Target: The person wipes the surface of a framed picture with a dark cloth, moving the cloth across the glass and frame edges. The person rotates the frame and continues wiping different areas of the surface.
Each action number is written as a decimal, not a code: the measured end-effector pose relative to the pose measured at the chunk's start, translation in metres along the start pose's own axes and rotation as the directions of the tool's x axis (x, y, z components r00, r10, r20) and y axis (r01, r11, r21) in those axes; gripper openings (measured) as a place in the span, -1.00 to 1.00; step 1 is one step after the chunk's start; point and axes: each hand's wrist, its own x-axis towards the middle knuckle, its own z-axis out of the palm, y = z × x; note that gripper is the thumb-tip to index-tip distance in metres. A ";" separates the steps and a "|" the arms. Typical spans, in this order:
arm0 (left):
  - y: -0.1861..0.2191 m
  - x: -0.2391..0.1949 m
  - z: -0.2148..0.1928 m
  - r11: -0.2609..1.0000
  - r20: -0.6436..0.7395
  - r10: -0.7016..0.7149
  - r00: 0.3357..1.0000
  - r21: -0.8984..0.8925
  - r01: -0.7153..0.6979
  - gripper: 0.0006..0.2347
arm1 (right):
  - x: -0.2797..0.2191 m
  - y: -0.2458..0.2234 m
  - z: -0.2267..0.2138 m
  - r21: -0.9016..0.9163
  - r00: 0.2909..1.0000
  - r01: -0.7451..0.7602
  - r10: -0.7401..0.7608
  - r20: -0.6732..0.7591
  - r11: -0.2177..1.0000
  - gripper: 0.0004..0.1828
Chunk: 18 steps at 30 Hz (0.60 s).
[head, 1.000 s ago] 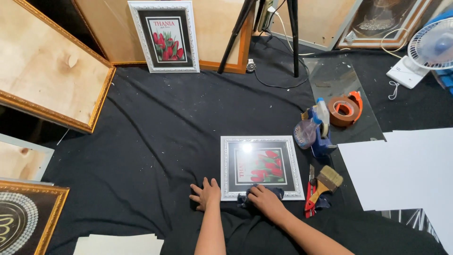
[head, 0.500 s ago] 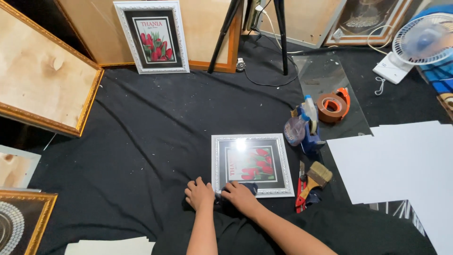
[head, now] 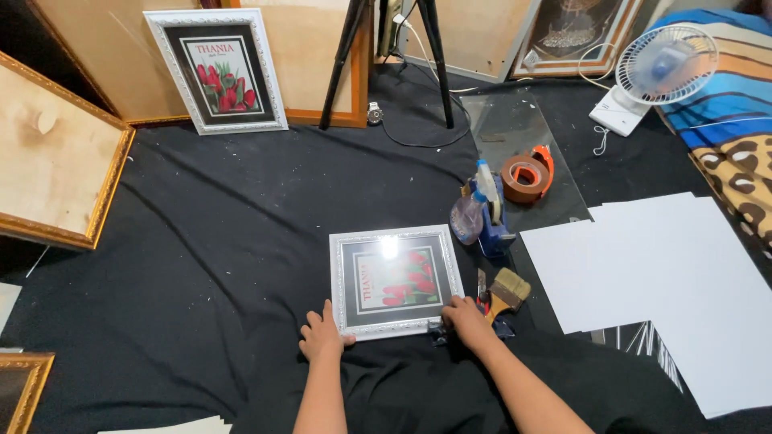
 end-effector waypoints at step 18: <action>-0.006 0.025 -0.002 0.691 0.121 -0.024 0.992 -0.716 0.104 -0.46 | 0.069 -0.182 0.055 0.062 0.879 0.381 -0.340 -0.335 0.923 -0.82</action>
